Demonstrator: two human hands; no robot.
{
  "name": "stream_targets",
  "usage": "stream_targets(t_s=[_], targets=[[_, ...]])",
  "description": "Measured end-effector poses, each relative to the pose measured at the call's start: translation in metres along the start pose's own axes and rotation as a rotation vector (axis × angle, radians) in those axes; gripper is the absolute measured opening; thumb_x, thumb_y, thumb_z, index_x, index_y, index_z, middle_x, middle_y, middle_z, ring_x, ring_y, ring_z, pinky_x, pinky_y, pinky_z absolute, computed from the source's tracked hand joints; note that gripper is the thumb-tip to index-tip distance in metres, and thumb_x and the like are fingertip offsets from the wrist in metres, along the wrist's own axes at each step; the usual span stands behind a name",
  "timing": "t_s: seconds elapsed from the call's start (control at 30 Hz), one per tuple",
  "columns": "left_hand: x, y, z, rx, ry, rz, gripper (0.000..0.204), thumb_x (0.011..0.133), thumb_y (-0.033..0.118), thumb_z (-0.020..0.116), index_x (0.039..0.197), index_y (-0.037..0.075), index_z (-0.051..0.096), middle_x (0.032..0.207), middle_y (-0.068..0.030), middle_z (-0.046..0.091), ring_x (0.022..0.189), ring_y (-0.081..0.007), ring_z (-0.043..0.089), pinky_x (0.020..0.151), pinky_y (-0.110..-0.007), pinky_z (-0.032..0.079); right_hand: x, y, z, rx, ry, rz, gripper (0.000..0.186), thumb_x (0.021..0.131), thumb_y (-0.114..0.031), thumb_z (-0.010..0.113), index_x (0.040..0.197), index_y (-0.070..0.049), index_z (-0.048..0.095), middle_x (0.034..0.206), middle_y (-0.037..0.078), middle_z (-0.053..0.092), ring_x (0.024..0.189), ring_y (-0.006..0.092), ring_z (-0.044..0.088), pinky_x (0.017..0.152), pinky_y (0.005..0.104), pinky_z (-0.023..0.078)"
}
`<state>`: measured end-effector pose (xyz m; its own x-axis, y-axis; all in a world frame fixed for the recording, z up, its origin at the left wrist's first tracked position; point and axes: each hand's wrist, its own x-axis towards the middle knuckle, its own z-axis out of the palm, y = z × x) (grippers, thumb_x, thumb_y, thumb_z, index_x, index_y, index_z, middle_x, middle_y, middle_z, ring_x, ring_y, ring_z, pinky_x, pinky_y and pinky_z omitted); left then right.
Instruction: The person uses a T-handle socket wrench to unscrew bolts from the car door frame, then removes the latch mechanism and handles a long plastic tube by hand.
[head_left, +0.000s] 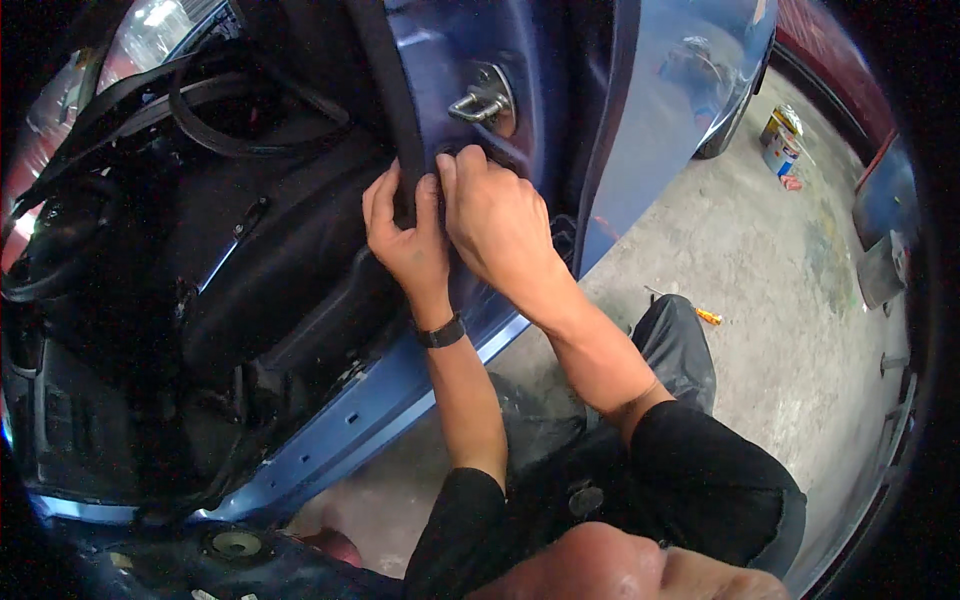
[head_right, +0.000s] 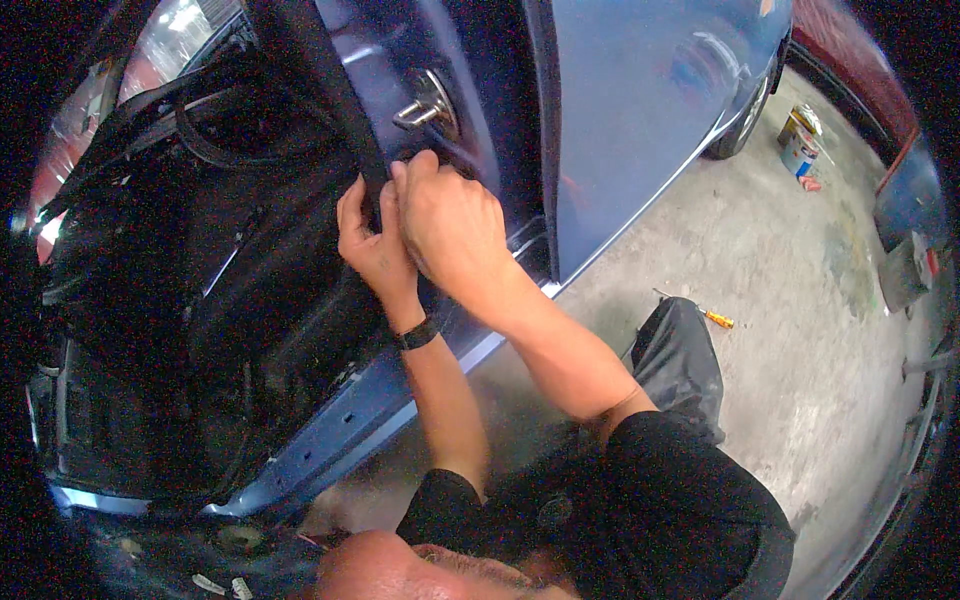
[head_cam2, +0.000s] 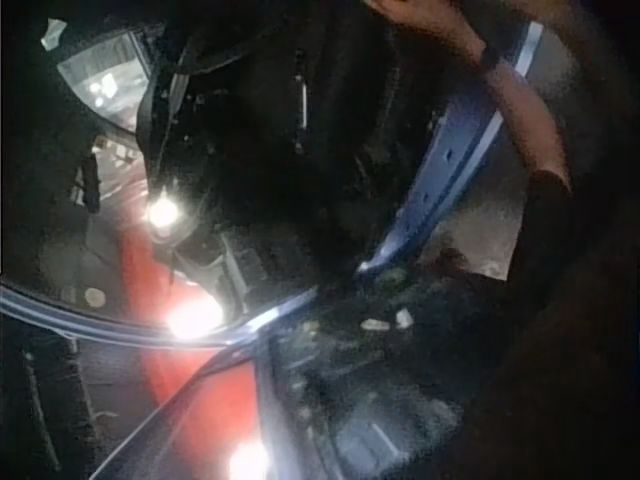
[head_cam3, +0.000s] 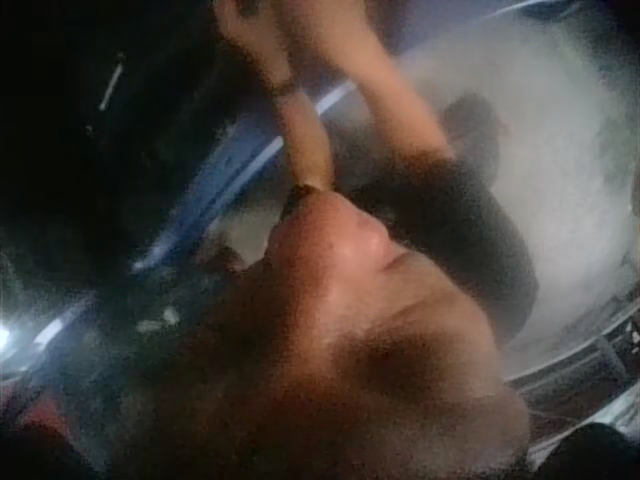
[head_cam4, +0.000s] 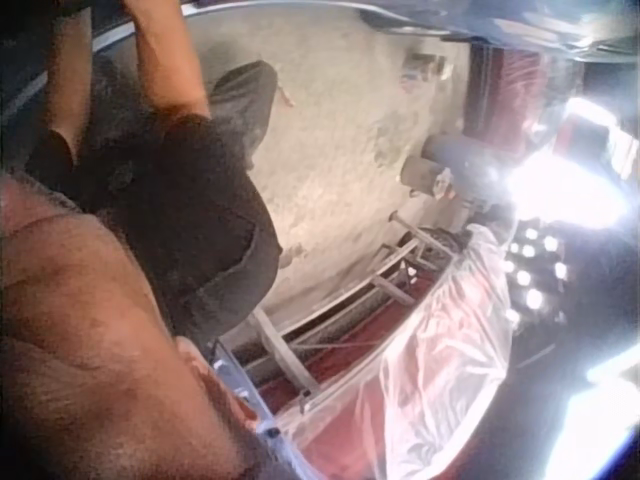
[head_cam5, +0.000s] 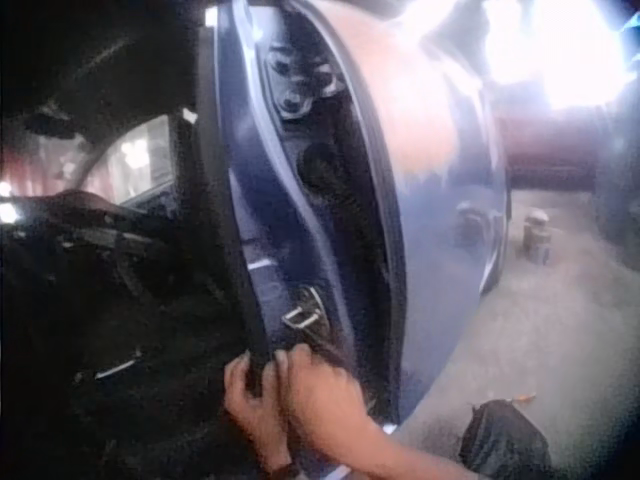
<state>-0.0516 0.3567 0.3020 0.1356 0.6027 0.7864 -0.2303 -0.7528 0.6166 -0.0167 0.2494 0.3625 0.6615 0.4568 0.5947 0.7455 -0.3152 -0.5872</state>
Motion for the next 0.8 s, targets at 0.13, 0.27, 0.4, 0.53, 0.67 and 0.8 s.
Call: stream_targets(t_s=[0.13, 0.27, 0.4, 0.53, 0.67, 0.8], targets=[[0.0, -0.006, -0.009, 0.001, 0.003, -0.044, 0.031, 0.088, 0.004, 0.071, 0.116, -0.006, 0.064, 0.104, -0.0068, 0.065, 0.095, -0.0169, 0.06, 0.087, -0.03, 0.048, -0.04, 0.021, -0.017, 0.128, 0.024, -0.179, 0.021, 0.091, -0.019, 0.068, 0.089, -0.002, 0.056, 0.071, 0.022, 0.061, 0.064, 0.0417, 0.063, 0.054, 0.0474, 0.048], [-0.003, 0.003, 0.0, -0.159, 0.015, -0.159, 0.032, 0.088, 0.007, 0.071, 0.117, -0.004, 0.065, 0.112, -0.0118, 0.066, 0.098, -0.019, 0.062, 0.089, -0.033, 0.049, -0.087, 0.131, -0.066, 0.015, 0.089, -0.016, 0.019, 0.088, -0.02, 0.072, 0.086, -0.005, 0.061, 0.067, 0.016, 0.063, 0.056, 0.0332, 0.064, 0.049, 0.0411, 0.05], [-0.009, 0.009, -0.002, 0.199, 0.174, 0.169, 0.025, 0.094, 0.012, 0.064, 0.113, -0.006, 0.065, 0.114, -0.0168, 0.067, 0.102, -0.0252, 0.064, 0.089, -0.035, 0.052, -0.124, 0.284, -0.113, -0.338, 0.018, 0.267, 0.024, 0.095, -0.024, 0.062, 0.089, -0.001, 0.06, 0.07, 0.02, 0.065, 0.063, 0.0384, 0.065, 0.057, 0.0458, 0.05], [-0.031, 0.024, -0.002, 0.206, 0.271, -0.015, 0.03, 0.099, 0.018, 0.058, 0.116, -0.007, 0.065, 0.109, -0.0181, 0.069, 0.091, -0.0221, 0.067, 0.081, -0.03, 0.054, -0.237, 0.434, -0.14, -0.601, -0.149, 0.552, 0.031, 0.094, -0.031, 0.058, 0.088, -0.001, 0.063, 0.079, 0.026, 0.066, 0.077, 0.0427, 0.067, 0.066, 0.0552, 0.051], [-0.059, 0.029, -0.025, 0.373, 0.254, 0.029, 0.032, 0.1, 0.019, 0.058, 0.119, -0.006, 0.063, 0.115, -0.0179, 0.067, 0.098, -0.0202, 0.065, 0.084, -0.028, 0.053, -0.373, 0.508, -0.105, -0.575, -0.36, 0.882, 0.034, 0.088, -0.03, 0.065, 0.088, 0.005, 0.068, 0.082, 0.029, 0.066, 0.082, 0.045, 0.066, 0.073, 0.0533, 0.053], [-0.108, 0.047, -0.027, 0.551, 0.137, 0.044, 0.03, 0.1, 0.016, 0.057, 0.117, -0.008, 0.063, 0.114, -0.018, 0.066, 0.095, -0.0211, 0.064, 0.082, -0.031, 0.052, -0.458, 0.511, -0.068, -0.425, -0.522, 1.054, 0.033, 0.087, -0.028, 0.061, 0.089, 0.005, 0.067, 0.088, 0.03, 0.067, 0.088, 0.0454, 0.067, 0.078, 0.0523, 0.053]])
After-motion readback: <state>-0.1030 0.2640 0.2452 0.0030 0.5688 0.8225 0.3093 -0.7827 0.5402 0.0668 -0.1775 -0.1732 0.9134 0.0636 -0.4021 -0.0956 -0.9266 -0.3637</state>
